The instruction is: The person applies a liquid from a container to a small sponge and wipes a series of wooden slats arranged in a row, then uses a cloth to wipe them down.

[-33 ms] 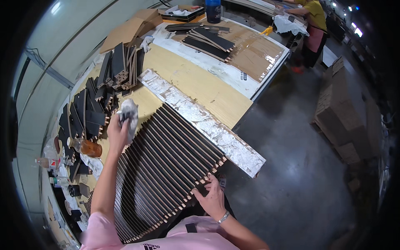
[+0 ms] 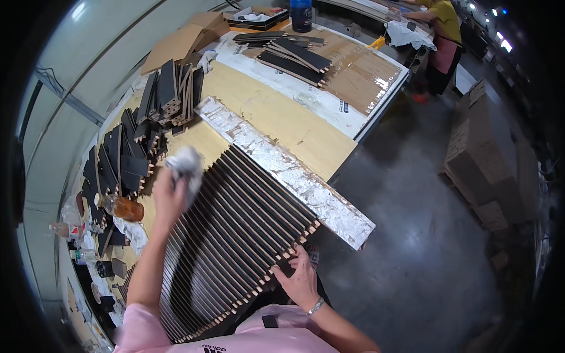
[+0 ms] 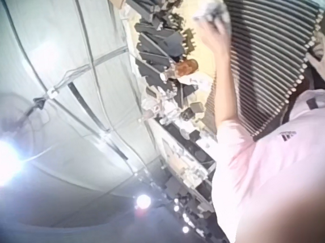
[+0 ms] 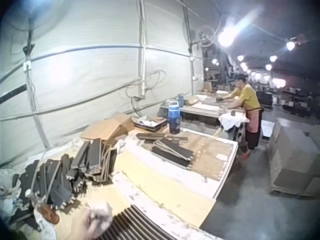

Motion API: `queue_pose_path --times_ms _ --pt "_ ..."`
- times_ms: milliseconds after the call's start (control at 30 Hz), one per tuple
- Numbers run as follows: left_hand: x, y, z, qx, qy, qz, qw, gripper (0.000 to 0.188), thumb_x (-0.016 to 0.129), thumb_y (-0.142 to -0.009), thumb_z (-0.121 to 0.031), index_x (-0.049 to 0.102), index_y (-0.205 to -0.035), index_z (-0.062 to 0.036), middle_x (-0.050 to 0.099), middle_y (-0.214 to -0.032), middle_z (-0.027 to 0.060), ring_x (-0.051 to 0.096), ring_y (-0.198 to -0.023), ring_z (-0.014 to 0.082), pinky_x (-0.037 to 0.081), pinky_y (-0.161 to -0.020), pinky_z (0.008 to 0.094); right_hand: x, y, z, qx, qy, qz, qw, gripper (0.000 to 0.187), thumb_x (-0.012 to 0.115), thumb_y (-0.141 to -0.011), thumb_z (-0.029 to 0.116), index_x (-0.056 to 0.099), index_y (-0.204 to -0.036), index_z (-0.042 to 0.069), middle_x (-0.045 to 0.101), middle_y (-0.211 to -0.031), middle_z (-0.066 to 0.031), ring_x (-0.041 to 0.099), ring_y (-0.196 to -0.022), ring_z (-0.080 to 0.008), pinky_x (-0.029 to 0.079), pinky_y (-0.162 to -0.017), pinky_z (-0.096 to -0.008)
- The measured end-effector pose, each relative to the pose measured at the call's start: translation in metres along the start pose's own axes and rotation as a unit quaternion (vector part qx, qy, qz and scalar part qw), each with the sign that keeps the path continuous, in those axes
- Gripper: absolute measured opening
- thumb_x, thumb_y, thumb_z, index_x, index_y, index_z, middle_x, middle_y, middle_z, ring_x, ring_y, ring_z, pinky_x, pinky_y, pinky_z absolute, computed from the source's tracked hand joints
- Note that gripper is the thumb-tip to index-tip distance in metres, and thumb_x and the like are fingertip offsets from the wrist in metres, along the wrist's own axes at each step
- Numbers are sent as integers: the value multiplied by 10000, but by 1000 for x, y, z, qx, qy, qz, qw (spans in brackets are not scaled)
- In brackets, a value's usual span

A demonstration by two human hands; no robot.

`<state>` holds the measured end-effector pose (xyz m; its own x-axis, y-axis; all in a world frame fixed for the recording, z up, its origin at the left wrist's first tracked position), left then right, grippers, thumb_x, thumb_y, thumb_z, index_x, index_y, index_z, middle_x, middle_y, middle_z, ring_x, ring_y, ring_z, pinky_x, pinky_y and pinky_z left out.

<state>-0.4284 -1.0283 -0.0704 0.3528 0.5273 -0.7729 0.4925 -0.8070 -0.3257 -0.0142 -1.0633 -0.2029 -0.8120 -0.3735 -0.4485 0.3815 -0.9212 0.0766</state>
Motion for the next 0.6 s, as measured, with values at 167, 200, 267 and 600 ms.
queue_pose_path --times_ms 167,200,267,600 --pt "3 147 -99 406 -77 291 863 419 890 -939 -290 800 -1347 -271 749 -1077 122 768 -1022 377 667 -867 537 7 2 -2 -71 23 9 997 985 1017 -920 164 480 -1713 -62 721 -1372 -247 814 -1052 -311 726 -941 -433" --pt "6 127 -77 322 -124 258 903 375 858 -968 -275 809 -1340 -267 763 -1093 123 773 -1033 376 663 -868 530 11 2 -2 -65 6 -11 998 971 1011 -928 191 488 -1707 -55 736 -1368 -250 819 -1035 -333 721 -917 -439" --pt "7 71 17 101 -151 154 971 271 815 -1032 -231 834 -1302 -213 790 -1112 144 789 -1020 396 647 -871 521 15 4 -1 -66 -1 -35 997 960 1014 -932 214 499 -1699 -47 753 -1360 -252 826 -1006 -343 722 -880 -443" --pt "35 -34 172 -172 93 239 951 332 825 -1137 -209 855 -1428 -53 892 -1124 181 848 -1068 310 643 -988 445 13 10 -7 -37 -60 6 997 874 1004 -972 149 518 -1658 -88 702 -1467 -252 823 -1021 -288 741 -892 -407"
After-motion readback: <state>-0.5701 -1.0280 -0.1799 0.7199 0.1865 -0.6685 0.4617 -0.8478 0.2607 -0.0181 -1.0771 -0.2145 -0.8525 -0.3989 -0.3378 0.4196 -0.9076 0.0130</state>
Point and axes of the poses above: each hand's wrist, its own y-axis away from the middle knuckle, its own x-axis out of the palm, z = x × y, the point moved 3 cm from there along -y, towards the middle knuckle
